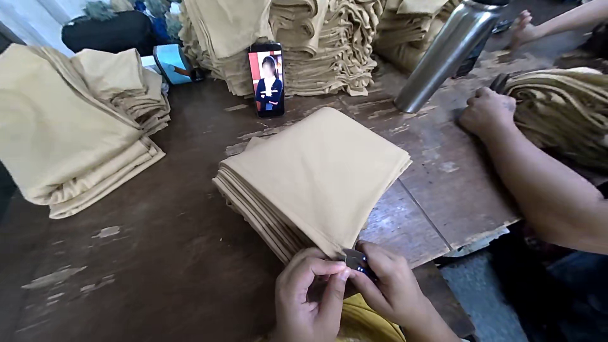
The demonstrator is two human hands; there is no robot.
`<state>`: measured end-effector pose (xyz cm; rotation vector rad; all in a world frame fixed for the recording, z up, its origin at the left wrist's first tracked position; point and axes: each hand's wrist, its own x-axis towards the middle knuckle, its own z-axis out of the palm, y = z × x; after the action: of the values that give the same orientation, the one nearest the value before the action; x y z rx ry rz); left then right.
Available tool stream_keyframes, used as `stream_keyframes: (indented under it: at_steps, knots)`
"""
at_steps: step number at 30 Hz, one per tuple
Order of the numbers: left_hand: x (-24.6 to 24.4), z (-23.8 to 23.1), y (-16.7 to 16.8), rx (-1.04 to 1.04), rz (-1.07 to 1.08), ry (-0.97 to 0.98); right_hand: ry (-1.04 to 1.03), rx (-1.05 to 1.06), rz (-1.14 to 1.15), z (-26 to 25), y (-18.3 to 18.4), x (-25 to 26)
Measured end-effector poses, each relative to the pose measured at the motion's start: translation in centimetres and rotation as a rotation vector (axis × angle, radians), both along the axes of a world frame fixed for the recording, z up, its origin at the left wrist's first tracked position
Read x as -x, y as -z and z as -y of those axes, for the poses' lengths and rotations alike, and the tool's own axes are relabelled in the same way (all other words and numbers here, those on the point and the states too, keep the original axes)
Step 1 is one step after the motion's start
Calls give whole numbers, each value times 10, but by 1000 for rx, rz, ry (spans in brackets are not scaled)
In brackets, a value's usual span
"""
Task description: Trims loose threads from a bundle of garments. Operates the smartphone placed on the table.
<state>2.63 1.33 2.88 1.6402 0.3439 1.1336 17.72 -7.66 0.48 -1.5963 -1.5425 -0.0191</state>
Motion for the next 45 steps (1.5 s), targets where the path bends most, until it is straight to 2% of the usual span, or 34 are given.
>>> stream_keyframes:
  at_steps: [10, 12, 18, 24, 27, 33, 36, 40, 45]
  knots:
    - [3, -1, 2, 20, 13, -1, -2, -36, -157, 5, -12, -13]
    - [4, -2, 4, -62, -2, -29, -23, -64, -183, 4, -19, -14]
    - [8, -7, 7, -505, -197, -223, -142, -188, -369, -21, -36, -2]
    - [11, -15, 9, -718, -264, -264, -241, 10, -337, -43, -45, -6]
    - [9, -18, 9, -653, -179, -258, -260, -85, -432, -42, -39, -4]
    - [7, -26, 5, -140, -27, -132, -291, -301, -678, -46, -34, 3]
    - [6, -25, 0, 8, -14, -63, -280, -327, -695, -48, -30, 5]
    - [1, -26, -4, -4, -40, 9, -259, -306, -643, -46, -30, 6]
    - [-3, -30, -13, -99, -91, 0, -258, -281, -584, -44, -30, 6]
